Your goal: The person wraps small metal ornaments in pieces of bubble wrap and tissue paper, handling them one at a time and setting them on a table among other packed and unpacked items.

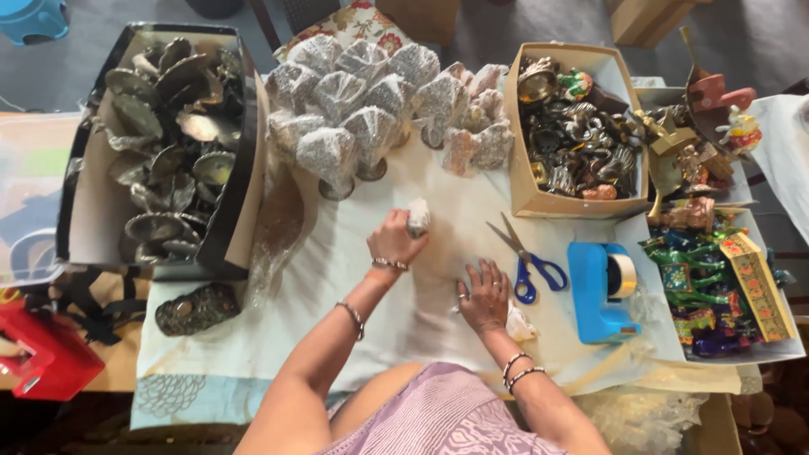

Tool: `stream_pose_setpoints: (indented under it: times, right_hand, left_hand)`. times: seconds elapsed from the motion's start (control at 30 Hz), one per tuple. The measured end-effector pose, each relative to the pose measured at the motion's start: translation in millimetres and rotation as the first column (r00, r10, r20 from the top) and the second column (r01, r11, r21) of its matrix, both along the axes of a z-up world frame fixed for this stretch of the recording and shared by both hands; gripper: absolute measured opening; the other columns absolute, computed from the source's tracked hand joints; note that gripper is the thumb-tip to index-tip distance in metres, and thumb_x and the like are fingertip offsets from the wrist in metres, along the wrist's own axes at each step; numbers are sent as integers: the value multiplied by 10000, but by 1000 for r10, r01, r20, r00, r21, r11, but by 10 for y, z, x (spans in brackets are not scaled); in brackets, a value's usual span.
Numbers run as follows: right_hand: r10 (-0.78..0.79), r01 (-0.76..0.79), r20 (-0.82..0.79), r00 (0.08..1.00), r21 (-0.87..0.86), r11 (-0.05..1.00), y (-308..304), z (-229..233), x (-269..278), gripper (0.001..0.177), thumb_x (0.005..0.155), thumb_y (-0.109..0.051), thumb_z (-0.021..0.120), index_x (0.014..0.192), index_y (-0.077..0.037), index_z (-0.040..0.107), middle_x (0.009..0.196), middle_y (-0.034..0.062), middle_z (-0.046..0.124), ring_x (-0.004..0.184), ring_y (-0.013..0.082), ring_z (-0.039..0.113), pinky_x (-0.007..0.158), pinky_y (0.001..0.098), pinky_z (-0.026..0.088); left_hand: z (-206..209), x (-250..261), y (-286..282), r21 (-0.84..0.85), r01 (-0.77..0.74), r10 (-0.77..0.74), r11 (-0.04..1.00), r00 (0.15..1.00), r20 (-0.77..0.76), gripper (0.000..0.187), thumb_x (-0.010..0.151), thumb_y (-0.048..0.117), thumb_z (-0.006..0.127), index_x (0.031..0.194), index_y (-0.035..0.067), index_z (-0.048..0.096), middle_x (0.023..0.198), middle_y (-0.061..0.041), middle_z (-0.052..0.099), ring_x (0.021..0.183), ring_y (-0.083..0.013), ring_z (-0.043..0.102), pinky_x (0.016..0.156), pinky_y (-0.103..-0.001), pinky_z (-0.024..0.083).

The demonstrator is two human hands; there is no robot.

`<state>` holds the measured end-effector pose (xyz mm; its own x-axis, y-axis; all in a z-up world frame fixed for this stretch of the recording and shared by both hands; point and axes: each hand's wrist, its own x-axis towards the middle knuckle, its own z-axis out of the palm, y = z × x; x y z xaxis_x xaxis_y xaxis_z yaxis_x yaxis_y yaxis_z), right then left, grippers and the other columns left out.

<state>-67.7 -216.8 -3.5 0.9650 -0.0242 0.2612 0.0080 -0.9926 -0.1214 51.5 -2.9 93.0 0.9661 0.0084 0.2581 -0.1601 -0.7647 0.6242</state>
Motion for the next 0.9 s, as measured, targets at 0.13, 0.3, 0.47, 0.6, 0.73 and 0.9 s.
stream_pose_setpoints:
  times: [0.13,0.3,0.47,0.6,0.73,0.9]
  right_hand:
    - [-4,4,-3,1000,34,999,-4,9,-22,469,875,-392,704,1294,-187,657,1472,83,522,1449,290,408,1216,512,264]
    - [-28,21,8,1000,477,879,-139,-145,60,306,1032,-385,637,1176,-135,739,1316,92,718,1304,308,631,1162,401,463]
    - [-341,454,-303,890,660,599,136,-226,-21,421,996,-440,648,1190,-78,743,1073,160,768,959,284,725,862,388,549]
    - [-152,540,-536,830,841,-15,268,-457,-7,411,974,-355,730,1245,-70,610,1011,60,706,795,166,668,605,339,553]
    - [21,475,-474,880,880,-11,341,-245,184,356,943,-254,734,1218,-46,647,942,13,709,735,127,647,516,284,532]
    - [179,422,-463,868,879,222,-76,-734,726,188,934,-131,757,1057,7,724,894,54,737,736,138,661,619,295,549]
  left_hand:
    - [7,-618,-15,143,18,-8,990,998,-68,341,735,357,784,966,123,694,1078,-60,667,819,-318,709,666,-480,577]
    - [-618,-886,-270,232,157,-153,960,988,-37,427,780,285,789,1132,93,642,1153,-88,646,938,-273,697,703,-429,594]
    - [-76,-1013,-282,85,288,-263,954,938,-227,863,586,459,882,1275,51,559,1185,-145,594,1023,-328,635,764,-463,568]
    - [-684,-758,-81,25,53,-46,998,971,-235,646,836,466,786,1373,178,574,1307,-72,626,1235,-297,610,978,-458,543]
    - [-1066,-460,164,-60,97,-108,994,969,-222,801,788,461,819,1437,119,497,1440,-141,549,1344,-365,486,1087,-467,438]
    - [-1208,-403,123,-121,300,-322,946,910,-261,771,828,354,774,1509,183,453,1540,-77,487,1474,-363,347,1164,-444,353]
